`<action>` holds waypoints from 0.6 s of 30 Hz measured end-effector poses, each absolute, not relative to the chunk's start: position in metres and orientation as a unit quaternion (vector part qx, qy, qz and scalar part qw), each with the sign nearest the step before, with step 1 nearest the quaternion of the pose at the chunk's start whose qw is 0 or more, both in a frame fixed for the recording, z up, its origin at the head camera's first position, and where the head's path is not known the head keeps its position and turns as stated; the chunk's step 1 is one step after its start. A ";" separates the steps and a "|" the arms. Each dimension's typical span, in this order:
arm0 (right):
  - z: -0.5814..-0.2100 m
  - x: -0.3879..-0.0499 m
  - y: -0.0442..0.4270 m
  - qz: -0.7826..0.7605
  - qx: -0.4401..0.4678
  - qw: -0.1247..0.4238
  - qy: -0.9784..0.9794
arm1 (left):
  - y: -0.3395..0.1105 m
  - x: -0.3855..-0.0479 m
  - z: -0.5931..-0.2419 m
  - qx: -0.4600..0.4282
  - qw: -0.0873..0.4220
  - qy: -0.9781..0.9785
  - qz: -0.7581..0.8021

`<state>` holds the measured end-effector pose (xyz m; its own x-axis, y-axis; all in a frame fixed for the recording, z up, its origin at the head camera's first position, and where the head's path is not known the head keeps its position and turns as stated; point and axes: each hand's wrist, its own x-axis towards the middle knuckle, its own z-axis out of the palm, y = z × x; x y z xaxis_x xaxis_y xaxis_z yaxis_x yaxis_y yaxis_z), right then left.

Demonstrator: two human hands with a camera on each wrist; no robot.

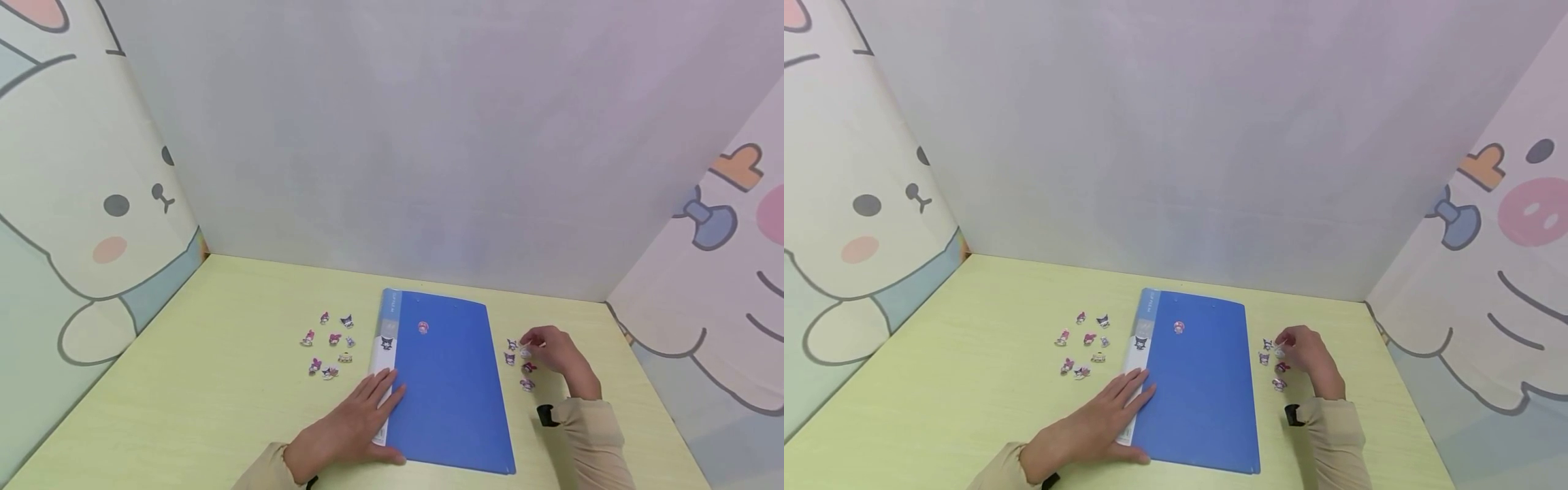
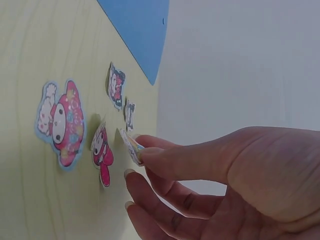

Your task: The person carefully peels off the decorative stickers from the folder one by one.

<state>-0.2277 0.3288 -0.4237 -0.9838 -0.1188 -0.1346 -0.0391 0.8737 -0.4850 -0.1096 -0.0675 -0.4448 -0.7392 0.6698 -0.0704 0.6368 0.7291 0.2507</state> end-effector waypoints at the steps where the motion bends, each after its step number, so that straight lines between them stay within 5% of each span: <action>1: -0.424 -0.228 0.329 -0.247 -0.038 0.083 0.965 | -0.068 -0.110 -0.445 0.352 0.079 0.926 0.107; 18: -0.429 -0.227 0.328 -0.253 -0.010 0.072 0.965 | -0.068 -0.109 -0.444 0.350 0.080 0.928 0.102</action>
